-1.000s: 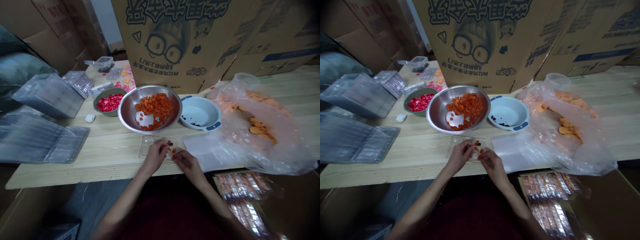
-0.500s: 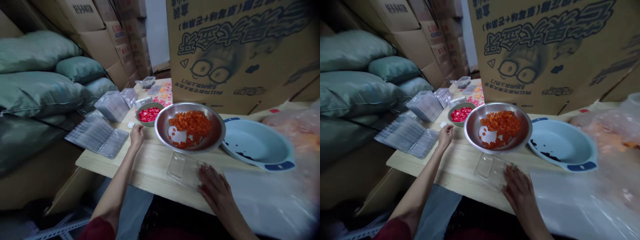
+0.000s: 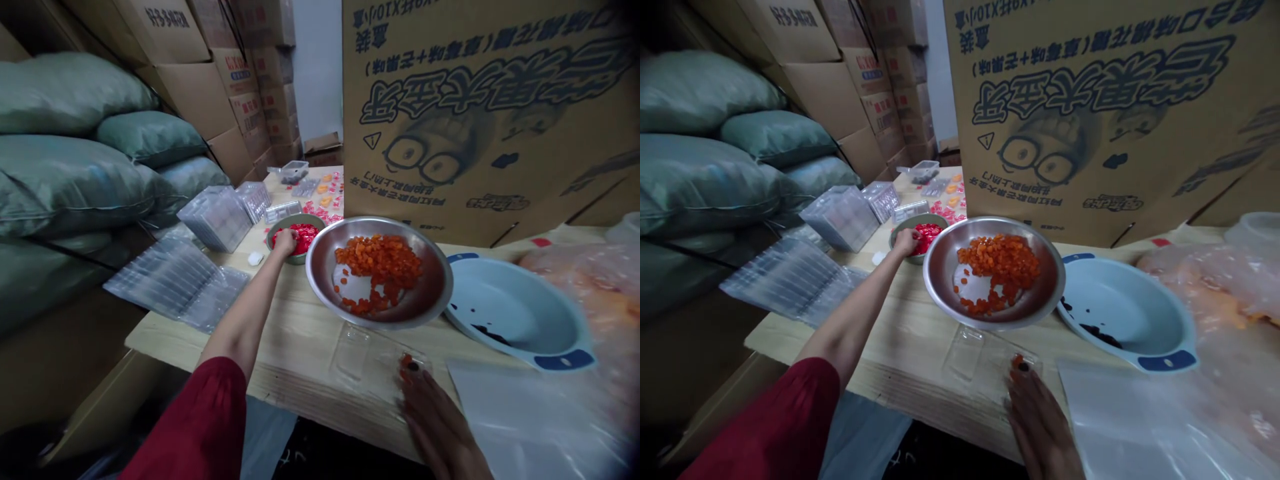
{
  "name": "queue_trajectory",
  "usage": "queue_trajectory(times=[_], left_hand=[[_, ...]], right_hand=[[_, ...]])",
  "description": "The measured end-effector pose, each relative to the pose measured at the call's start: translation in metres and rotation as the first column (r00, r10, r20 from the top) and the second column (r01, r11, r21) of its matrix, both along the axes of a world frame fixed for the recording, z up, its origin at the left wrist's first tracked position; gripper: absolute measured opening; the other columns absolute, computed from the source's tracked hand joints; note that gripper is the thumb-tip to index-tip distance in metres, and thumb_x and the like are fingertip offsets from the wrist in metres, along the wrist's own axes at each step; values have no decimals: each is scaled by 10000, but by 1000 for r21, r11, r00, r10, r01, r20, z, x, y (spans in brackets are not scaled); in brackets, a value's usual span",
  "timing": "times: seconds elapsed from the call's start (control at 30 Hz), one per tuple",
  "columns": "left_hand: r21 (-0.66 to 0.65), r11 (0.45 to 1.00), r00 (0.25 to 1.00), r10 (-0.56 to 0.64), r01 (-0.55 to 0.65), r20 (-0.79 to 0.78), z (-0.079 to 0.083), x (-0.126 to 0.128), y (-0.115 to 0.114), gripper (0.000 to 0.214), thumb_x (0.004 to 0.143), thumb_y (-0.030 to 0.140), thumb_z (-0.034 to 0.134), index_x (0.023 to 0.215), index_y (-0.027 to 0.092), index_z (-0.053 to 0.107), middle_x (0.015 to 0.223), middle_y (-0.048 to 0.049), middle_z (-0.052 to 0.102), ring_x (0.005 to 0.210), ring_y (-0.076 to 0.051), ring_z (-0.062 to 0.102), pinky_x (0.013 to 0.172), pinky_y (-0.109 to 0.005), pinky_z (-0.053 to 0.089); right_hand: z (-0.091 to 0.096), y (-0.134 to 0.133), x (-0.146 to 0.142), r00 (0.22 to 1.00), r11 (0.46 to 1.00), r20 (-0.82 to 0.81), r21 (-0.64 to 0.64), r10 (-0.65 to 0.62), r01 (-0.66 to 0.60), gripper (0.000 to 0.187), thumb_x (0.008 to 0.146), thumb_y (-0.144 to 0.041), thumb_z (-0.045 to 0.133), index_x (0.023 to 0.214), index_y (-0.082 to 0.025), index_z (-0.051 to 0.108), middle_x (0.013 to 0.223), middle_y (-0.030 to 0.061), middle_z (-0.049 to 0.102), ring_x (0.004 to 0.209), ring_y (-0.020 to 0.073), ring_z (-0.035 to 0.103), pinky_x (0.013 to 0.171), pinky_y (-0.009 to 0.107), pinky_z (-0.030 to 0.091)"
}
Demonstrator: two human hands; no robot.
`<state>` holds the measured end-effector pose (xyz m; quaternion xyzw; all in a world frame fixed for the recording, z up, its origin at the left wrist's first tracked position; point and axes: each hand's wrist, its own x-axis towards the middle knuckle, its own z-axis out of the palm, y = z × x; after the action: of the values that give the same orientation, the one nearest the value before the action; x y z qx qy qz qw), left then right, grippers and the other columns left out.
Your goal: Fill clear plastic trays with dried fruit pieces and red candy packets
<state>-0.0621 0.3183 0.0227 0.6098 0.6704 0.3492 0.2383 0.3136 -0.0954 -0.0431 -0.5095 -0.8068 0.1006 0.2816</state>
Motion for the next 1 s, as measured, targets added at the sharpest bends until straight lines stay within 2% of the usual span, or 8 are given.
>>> queue_trajectory(times=[0.13, 0.23, 0.43, 0.57, 0.7, 0.77, 0.9, 1.0], left_hand=[[-66, 993, 952, 110, -95, 287, -1, -23, -8, 307, 996, 352, 656, 1196, 119, 669, 992, -77, 728, 822, -174, 709, 735, -335, 623], [-59, 987, 869, 161, -152, 469, 1, -34, -20, 235, 952, 292, 688, 1074, 91, 701, 699, -18, 684, 624, -133, 672, 608, -246, 586], [-21, 967, 686, 194, -253, 701, 12, -23, -33, 201, 830, 203, 778, 995, 107, 714, 701, 8, 674, 580, -116, 658, 566, -222, 560], [11, 970, 590, 139, -244, 795, 40, -10, -51, 183, 885, 190, 720, 1056, 126, 708, 740, 7, 677, 584, -79, 632, 541, -155, 498], [54, 997, 515, -14, -63, 857, 61, 3, -127, 194, 884, 239, 740, 1068, 179, 726, 773, 9, 685, 539, -33, 545, 456, -101, 361], [68, 979, 442, -147, 190, 885, 54, 18, -186, 250, 844, 314, 796, 1048, 181, 741, 728, 5, 677, 469, -30, 452, 411, -126, 294], [-210, 808, 460, -84, 551, 884, 11, 75, -291, 357, 789, 421, 847, 1022, 165, 760, 798, -38, 724, 445, -18, 347, 416, -175, 227], [-259, 779, 457, -40, 571, 889, -25, 130, -321, 425, 755, 498, 850, 991, 163, 733, 757, -19, 686, 479, -38, 408, 443, -187, 246]], right_hand=[[8, -4, -1, 999, 998, -36, -64, -27, 25, 609, 1041, -244, 514, 1631, -325, 386, 1664, 42, 404, 1517, 317, 407, 1107, 471, 576], [10, -2, -7, 998, 999, -56, -46, -32, 30, 568, 1051, -233, 497, 1611, -298, 427, 1651, 62, 427, 1492, 310, 452, 1109, 462, 568], [12, 6, -23, 993, 997, -116, 74, -15, 24, 412, 1044, -238, 531, 1443, -249, 634, 1532, 90, 577, 1378, 298, 593, 1085, 459, 579], [19, 0, -21, 988, 998, -152, 47, -41, 48, 416, 1050, -247, 522, 1451, -248, 631, 1542, 79, 570, 1397, 281, 576, 1084, 444, 586], [28, -13, -13, 970, 990, -203, -69, -131, 120, 381, 1067, -288, 511, 1415, -270, 664, 1531, 54, 584, 1474, 283, 487, 1183, 523, 493], [31, -17, -11, 956, 981, -231, -110, -180, 159, 353, 1072, -308, 509, 1368, -275, 697, 1505, 55, 608, 1466, 282, 498, 1183, 547, 488], [30, -8, -14, 937, 974, -281, -149, -209, 172, 332, 1069, -323, 522, 1335, -262, 710, 1461, 87, 640, 1442, 287, 524, 1170, 567, 496], [28, 11, -19, 934, 982, -311, -116, -176, 147, 308, 1057, -341, 541, 1261, -228, 742, 1398, 130, 674, 1404, 309, 557, 1156, 572, 503]])
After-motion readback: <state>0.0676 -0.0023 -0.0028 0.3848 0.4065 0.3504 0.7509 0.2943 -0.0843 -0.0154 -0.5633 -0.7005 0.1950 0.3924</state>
